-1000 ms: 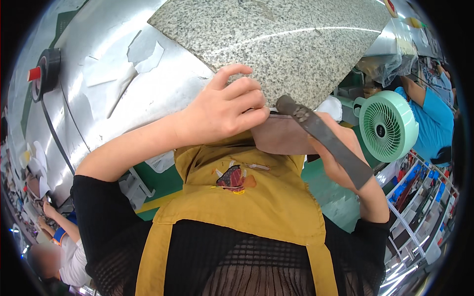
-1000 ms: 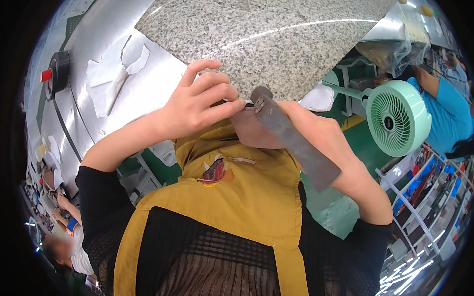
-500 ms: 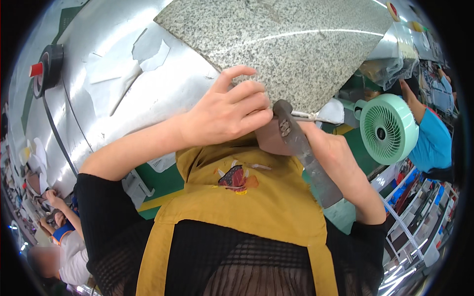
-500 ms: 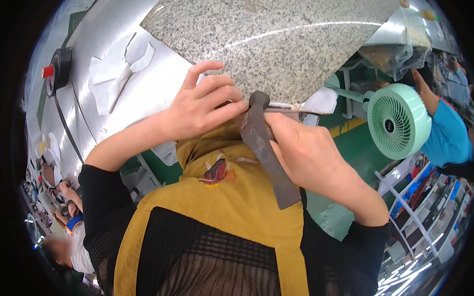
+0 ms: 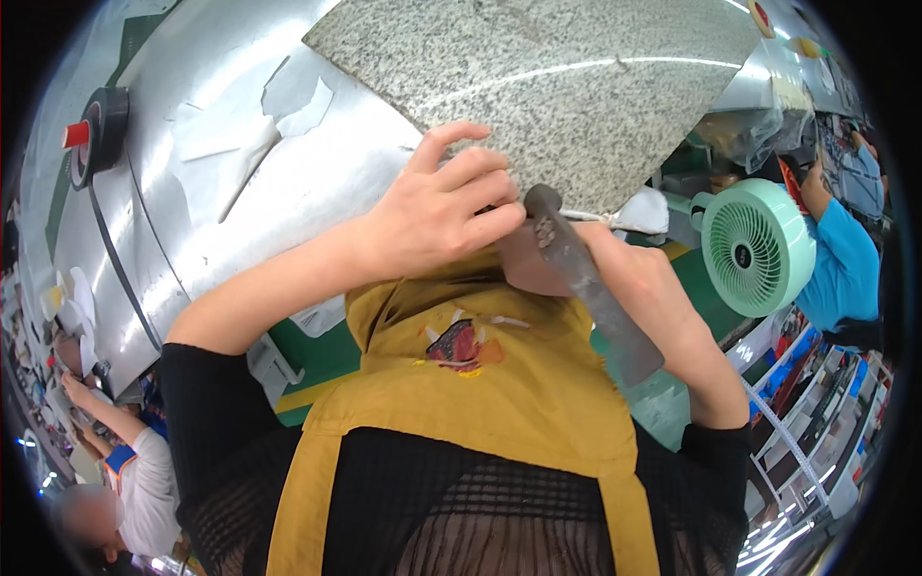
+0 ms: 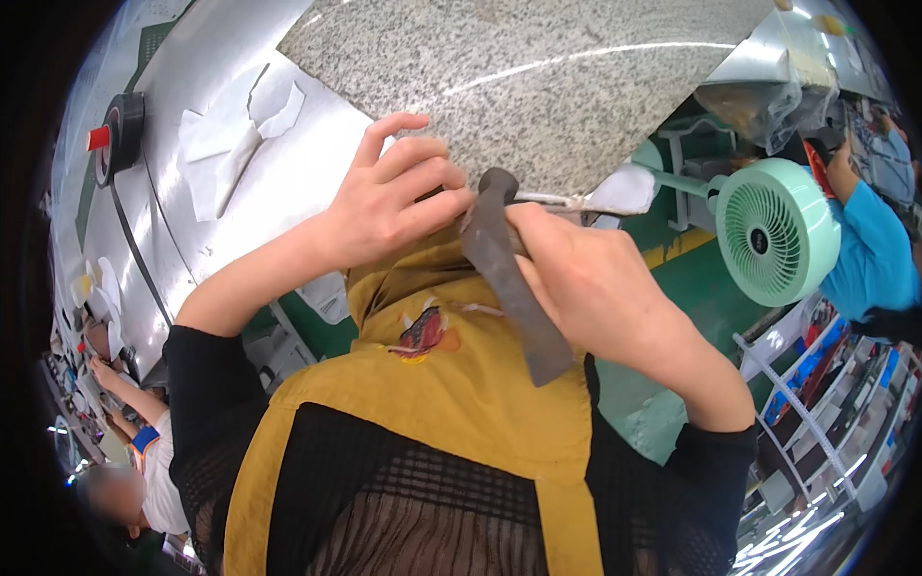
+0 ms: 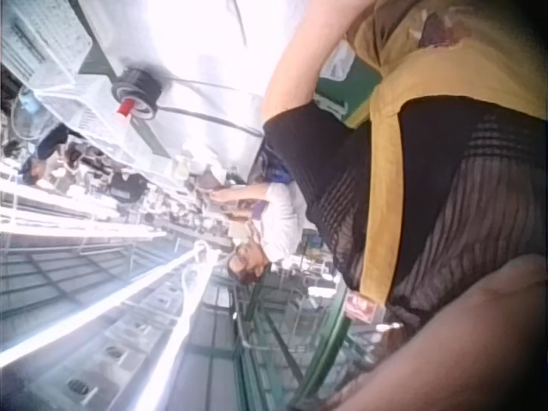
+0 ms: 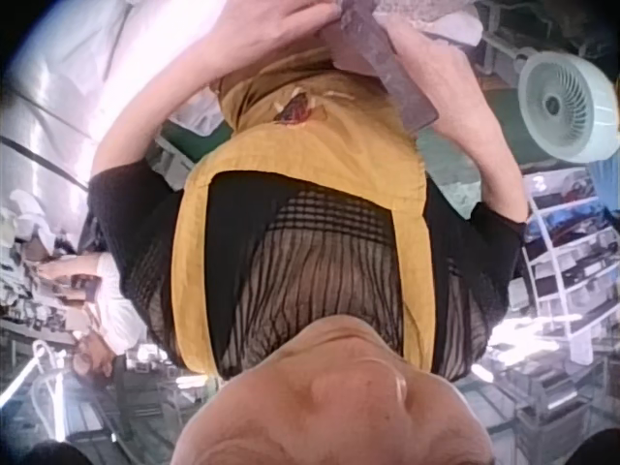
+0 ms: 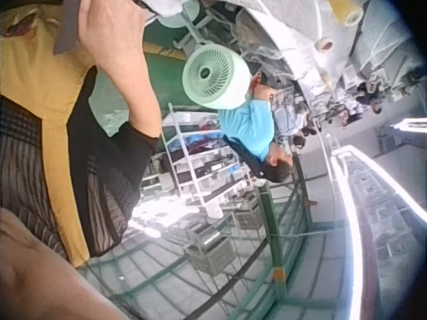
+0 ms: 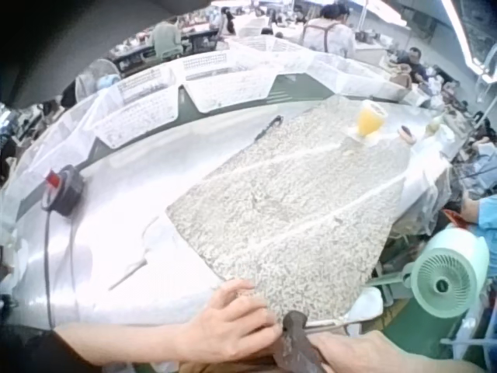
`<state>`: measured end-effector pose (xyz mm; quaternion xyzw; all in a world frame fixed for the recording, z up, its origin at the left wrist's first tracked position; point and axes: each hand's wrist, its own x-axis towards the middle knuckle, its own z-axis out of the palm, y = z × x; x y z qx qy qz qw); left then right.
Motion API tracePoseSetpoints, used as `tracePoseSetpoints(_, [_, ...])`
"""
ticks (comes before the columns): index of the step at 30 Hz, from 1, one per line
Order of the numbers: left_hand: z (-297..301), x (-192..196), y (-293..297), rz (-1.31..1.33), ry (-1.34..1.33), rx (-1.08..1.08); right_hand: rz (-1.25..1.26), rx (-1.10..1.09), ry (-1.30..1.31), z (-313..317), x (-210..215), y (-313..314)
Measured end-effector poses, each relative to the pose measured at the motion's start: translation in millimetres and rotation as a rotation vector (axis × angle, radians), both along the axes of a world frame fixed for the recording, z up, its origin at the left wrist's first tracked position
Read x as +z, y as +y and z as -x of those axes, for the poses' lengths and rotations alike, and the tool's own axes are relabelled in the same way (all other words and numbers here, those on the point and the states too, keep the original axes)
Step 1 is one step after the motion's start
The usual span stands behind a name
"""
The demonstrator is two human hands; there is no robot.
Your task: The person assembles a shoe by hand, using a hammer to secure the sole to the upper. They apply adhesive to the shoe components and repeatedly hammer the edges to ensure a firm bond. The process involves handling the shoe, applying glue, and using a hammer on a workbench.
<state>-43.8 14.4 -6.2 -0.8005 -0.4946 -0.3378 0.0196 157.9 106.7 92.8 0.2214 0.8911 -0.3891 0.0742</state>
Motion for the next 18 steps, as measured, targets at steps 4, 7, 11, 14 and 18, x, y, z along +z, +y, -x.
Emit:
tracePoseSetpoints(4, [-5.8, 11.3, 0.7, 0.198, -0.109, 0.087, 0.186, -0.141, 0.097, -7.2, 4.2, 8.4])
tracePoseSetpoints(7, [-6.9, 24.3, 2.6, 0.292, -0.044, 0.074, 0.318, -0.343, 0.114, -19.5, 3.7, 7.1])
tracePoseSetpoints(11, [-9.6, 33.3, 10.1, 0.466, -0.114, -0.001, 0.351, -0.468, 0.127, -39.1, 2.0, 11.0])
tracePoseSetpoints(14, [-20.0, 41.5, 12.9, 0.618, -0.261, -0.038, 0.352, -0.514, 0.213, -55.2, -0.4, 10.2])
tracePoseSetpoints(18, [-47.4, 36.2, 22.4, 0.525, -0.262, 0.093, 0.377, -0.532, 0.196, -62.0, 7.0, 10.9])
